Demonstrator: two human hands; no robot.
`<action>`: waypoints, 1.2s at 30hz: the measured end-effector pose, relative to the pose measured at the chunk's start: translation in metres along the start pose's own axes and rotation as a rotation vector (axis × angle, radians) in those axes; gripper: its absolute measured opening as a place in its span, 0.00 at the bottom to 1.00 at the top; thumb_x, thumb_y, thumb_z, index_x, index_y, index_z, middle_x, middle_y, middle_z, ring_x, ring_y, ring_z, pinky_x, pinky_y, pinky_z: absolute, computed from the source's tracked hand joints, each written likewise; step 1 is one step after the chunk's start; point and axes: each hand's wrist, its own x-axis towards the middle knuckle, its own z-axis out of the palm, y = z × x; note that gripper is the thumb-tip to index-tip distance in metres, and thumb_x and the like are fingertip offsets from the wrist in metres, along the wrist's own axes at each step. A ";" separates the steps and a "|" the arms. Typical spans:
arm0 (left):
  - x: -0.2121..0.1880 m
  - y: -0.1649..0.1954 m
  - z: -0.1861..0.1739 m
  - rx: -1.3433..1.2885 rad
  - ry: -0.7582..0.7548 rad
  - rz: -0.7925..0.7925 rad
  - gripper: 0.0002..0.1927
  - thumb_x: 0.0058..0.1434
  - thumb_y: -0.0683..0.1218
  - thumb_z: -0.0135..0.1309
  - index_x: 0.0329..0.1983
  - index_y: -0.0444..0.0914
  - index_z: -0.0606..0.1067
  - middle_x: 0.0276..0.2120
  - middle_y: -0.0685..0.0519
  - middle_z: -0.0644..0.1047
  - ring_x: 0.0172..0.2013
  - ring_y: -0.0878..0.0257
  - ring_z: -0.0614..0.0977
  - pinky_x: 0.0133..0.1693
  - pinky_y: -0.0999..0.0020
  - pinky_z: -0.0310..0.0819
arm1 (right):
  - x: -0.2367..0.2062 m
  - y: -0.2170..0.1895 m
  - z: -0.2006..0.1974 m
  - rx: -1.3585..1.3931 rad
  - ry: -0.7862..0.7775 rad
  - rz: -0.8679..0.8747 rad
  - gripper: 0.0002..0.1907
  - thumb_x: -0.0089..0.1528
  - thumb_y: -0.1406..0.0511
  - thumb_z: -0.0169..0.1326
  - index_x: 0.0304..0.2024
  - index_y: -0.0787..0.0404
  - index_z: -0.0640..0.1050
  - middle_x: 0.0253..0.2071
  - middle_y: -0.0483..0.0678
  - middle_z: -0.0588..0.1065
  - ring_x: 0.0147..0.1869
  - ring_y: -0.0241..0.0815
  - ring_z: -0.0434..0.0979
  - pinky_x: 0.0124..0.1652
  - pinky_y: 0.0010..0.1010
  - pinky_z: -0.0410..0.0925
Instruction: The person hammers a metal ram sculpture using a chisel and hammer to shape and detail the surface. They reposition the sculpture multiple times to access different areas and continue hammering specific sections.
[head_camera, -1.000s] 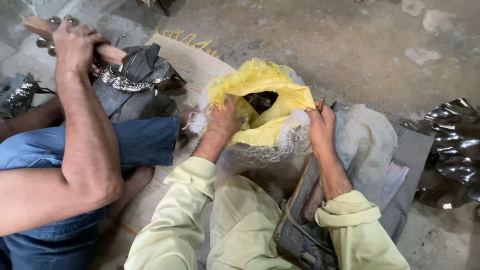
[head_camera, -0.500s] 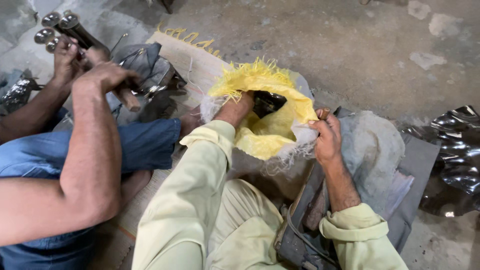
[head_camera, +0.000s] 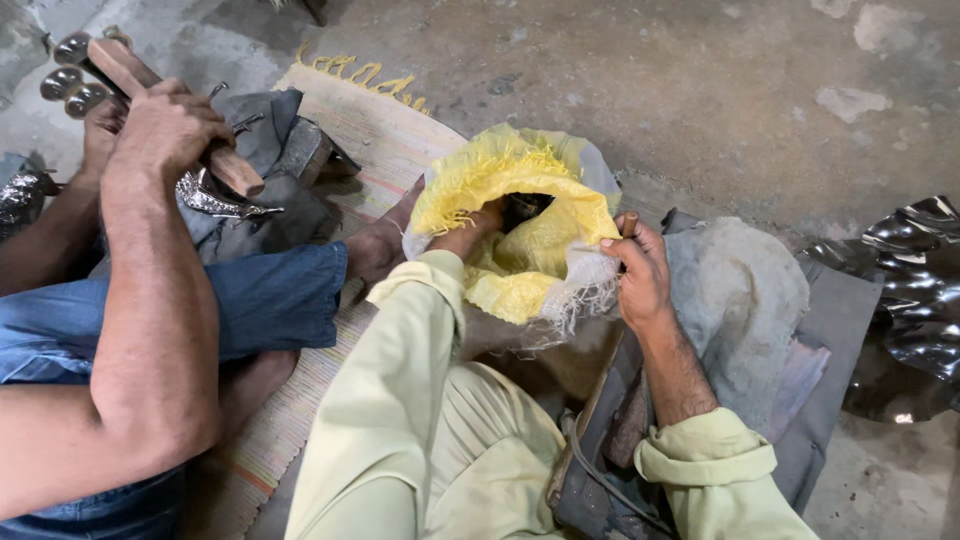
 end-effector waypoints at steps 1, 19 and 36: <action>0.005 0.003 -0.003 -0.015 -0.026 -0.004 0.14 0.64 0.41 0.52 0.53 0.38 0.78 0.47 0.43 0.81 0.48 0.47 0.83 0.52 0.52 0.75 | 0.000 0.000 0.000 -0.011 0.004 0.000 0.02 0.61 0.73 0.50 0.36 0.63 0.73 0.35 0.39 0.71 0.39 0.30 0.68 0.43 0.23 0.63; -0.016 0.012 -0.093 -0.312 -0.303 0.010 0.25 0.54 0.27 0.46 0.48 0.42 0.80 0.38 0.54 0.84 0.36 0.59 0.86 0.37 0.62 0.84 | 0.006 -0.001 0.001 -0.004 0.065 -0.092 0.03 0.67 0.71 0.52 0.43 0.62 0.75 0.40 0.41 0.75 0.44 0.29 0.72 0.48 0.23 0.67; -0.202 -0.039 -0.202 -0.824 0.066 0.255 0.23 0.41 0.22 0.37 0.35 0.28 0.77 0.52 0.45 0.80 0.45 0.62 0.79 0.45 0.71 0.73 | -0.011 -0.006 0.021 -0.791 -0.136 -0.247 0.18 0.60 0.73 0.59 0.53 0.65 0.75 0.43 0.44 0.73 0.46 0.32 0.71 0.45 0.23 0.64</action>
